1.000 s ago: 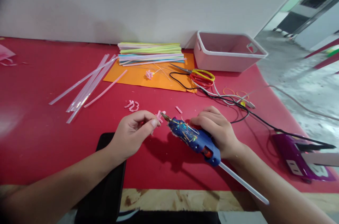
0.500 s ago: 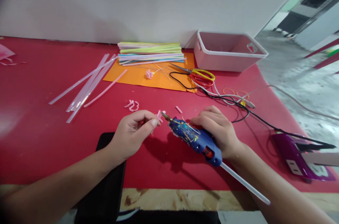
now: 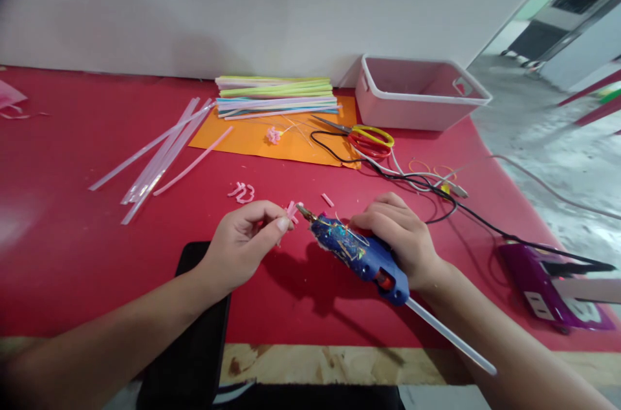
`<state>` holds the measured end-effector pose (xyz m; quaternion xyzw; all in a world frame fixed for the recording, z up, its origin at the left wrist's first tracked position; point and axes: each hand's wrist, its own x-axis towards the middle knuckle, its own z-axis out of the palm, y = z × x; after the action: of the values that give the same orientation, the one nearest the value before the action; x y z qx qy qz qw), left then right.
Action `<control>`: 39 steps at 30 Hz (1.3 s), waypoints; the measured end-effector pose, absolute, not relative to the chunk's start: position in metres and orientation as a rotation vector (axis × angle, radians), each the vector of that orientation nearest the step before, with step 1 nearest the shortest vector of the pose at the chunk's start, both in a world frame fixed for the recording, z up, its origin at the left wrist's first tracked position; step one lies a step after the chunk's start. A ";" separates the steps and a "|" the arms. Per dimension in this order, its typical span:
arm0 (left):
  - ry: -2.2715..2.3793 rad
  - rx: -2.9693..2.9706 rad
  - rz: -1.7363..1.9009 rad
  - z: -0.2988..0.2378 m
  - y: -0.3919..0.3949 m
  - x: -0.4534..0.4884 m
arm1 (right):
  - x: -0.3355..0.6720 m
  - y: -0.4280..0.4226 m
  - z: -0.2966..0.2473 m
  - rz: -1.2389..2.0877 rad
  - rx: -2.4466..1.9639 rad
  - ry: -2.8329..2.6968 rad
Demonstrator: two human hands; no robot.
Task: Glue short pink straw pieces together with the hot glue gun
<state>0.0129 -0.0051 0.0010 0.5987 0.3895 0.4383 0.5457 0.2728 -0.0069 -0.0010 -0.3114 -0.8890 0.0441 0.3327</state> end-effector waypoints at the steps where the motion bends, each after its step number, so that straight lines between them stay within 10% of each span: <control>1: 0.924 1.415 1.037 0.001 -0.005 0.013 | 0.273 -0.007 -0.001 0.113 -0.812 -2.322; 39: 0.928 1.397 1.021 0.005 -0.006 0.015 | 0.272 -0.005 -0.004 0.298 -0.768 -2.411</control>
<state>0.0145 -0.0063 0.0046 0.5915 0.3929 0.4324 0.5557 0.2717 -0.0052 -0.0036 -0.2881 -0.9050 0.1117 0.2925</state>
